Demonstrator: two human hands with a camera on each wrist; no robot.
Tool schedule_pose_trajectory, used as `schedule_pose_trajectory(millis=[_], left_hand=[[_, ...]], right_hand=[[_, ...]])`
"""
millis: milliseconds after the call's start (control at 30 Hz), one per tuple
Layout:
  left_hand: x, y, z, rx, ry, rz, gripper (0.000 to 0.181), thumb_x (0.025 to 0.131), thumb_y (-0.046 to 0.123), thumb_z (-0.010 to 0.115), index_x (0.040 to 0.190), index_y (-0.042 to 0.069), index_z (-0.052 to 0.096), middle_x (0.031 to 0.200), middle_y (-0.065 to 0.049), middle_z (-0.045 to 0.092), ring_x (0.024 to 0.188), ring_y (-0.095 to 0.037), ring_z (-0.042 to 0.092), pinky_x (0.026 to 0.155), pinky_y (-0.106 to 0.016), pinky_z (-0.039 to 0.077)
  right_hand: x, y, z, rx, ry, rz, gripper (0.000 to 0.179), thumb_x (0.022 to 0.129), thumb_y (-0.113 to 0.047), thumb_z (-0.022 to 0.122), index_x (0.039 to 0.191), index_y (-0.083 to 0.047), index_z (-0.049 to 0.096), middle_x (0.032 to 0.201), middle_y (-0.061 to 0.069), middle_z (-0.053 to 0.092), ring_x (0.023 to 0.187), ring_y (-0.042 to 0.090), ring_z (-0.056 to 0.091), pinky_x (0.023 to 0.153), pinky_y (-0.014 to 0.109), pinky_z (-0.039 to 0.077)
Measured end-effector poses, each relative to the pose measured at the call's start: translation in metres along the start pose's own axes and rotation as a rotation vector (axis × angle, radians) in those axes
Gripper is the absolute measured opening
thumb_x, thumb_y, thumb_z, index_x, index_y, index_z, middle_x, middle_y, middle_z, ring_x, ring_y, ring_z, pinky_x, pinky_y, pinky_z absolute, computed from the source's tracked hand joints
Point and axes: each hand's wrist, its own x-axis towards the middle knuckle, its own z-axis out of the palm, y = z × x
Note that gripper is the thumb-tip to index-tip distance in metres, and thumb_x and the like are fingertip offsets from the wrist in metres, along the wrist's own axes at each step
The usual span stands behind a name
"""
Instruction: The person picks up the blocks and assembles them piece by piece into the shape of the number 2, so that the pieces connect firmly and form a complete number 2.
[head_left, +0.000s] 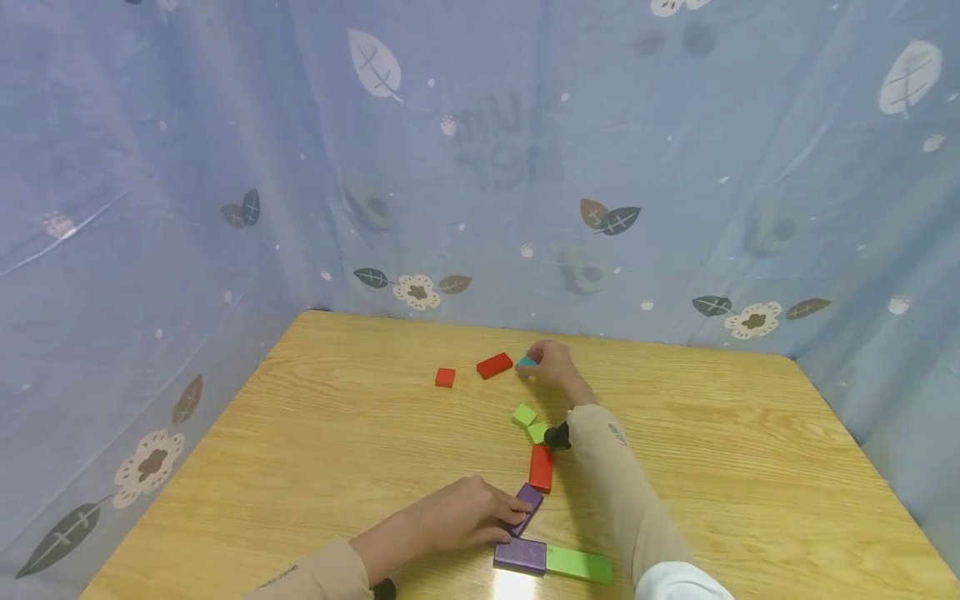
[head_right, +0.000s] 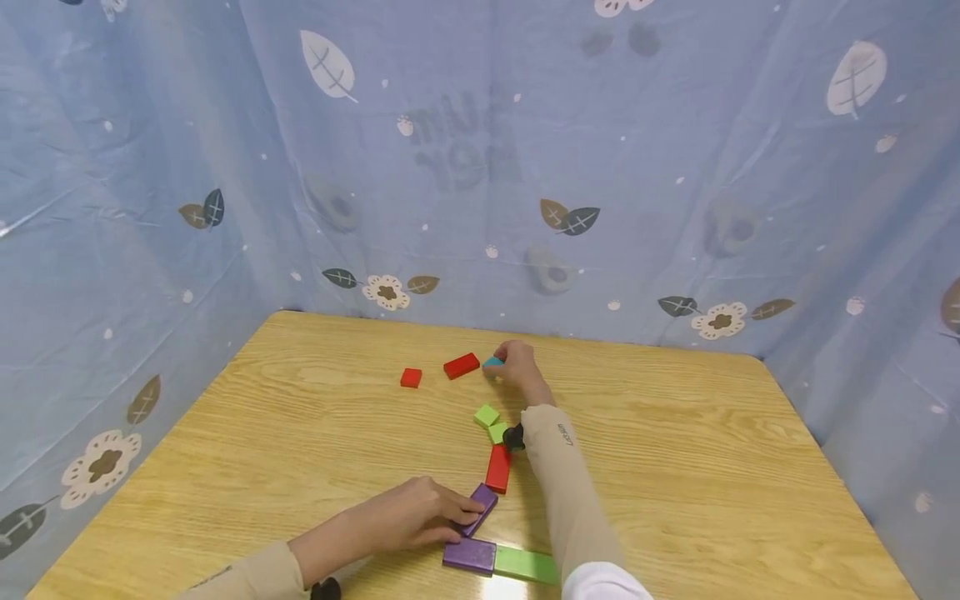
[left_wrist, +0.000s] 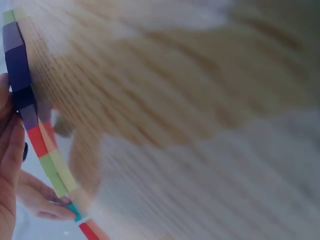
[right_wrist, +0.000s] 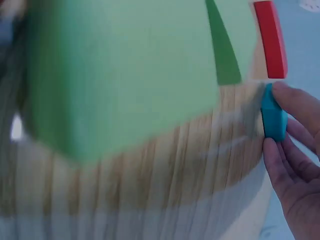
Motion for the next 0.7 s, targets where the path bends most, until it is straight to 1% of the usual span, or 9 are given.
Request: schedule_pose_trajectory(millis=[33,100,167,233,367,567,700], left_hand=[[0.001,0.0,0.0,0.0,-0.002,0.001,0.029,0.092,0.022,0.065,0.116,0.008,0.069,0.126,0.001,0.062,0.112,-0.007,0.058,0.09,-0.011,0.045],[0.002,0.001,0.0,0.0,-0.007,-0.003,0.029,0.092,0.022,0.065,0.116,0.008,0.069,0.126,0.001,0.062,0.112,-0.008,0.059,0.09,-0.01,0.045],[0.003,0.003,-0.001,0.003,-0.014,-0.009,0.029,0.091,0.022,0.065,0.116,0.008,0.069,0.126,0.001,0.062,0.112,-0.008,0.059,0.09,-0.011,0.045],[0.003,0.003,-0.002,0.009,-0.019,-0.013,0.028,0.091,0.022,0.066,0.116,0.008,0.069,0.126,0.001,0.062,0.112,-0.008,0.059,0.09,-0.011,0.045],[0.002,0.004,-0.005,-0.003,-0.022,-0.015,0.028,0.091,0.021,0.066,0.116,0.007,0.069,0.125,0.0,0.062,0.112,-0.008,0.059,0.09,-0.011,0.045],[0.001,0.004,-0.005,-0.003,0.006,0.002,0.028,0.09,0.019,0.067,0.115,0.007,0.069,0.124,-0.001,0.063,0.111,-0.009,0.06,0.089,-0.011,0.046],[0.0,0.004,-0.004,-0.007,0.018,0.005,0.027,0.09,0.019,0.067,0.115,0.007,0.069,0.124,-0.001,0.063,0.111,-0.009,0.06,0.09,-0.012,0.046]], right_hand=[[0.0,0.0,0.0,-0.015,0.004,0.031,0.029,0.084,-0.014,0.074,0.099,0.009,0.067,0.096,0.02,0.069,0.091,0.032,0.064,0.079,0.039,0.054],[0.001,-0.001,-0.002,-0.01,0.012,0.104,0.026,0.083,-0.015,0.075,0.095,0.007,0.068,0.094,0.017,0.068,0.089,0.03,0.062,0.077,0.036,0.054],[0.0,-0.003,-0.006,0.022,0.028,0.164,0.026,0.082,-0.017,0.076,0.094,0.006,0.068,0.095,0.017,0.067,0.089,0.03,0.062,0.075,0.035,0.055],[0.0,-0.006,-0.011,0.055,0.052,0.197,0.027,0.082,-0.018,0.076,0.093,0.005,0.068,0.095,0.017,0.067,0.089,0.03,0.062,0.074,0.035,0.055],[-0.003,-0.01,-0.019,0.079,0.089,0.166,0.028,0.082,-0.021,0.077,0.092,0.004,0.07,0.093,0.017,0.069,0.088,0.03,0.064,0.073,0.036,0.055],[-0.013,-0.013,-0.026,0.152,0.133,0.052,0.026,0.079,-0.017,0.078,0.092,0.005,0.071,0.089,0.018,0.07,0.082,0.031,0.066,0.071,0.038,0.057],[-0.017,-0.016,-0.027,0.181,0.138,-0.016,0.025,0.077,-0.014,0.08,0.091,0.005,0.072,0.086,0.018,0.071,0.078,0.03,0.067,0.069,0.036,0.057]])
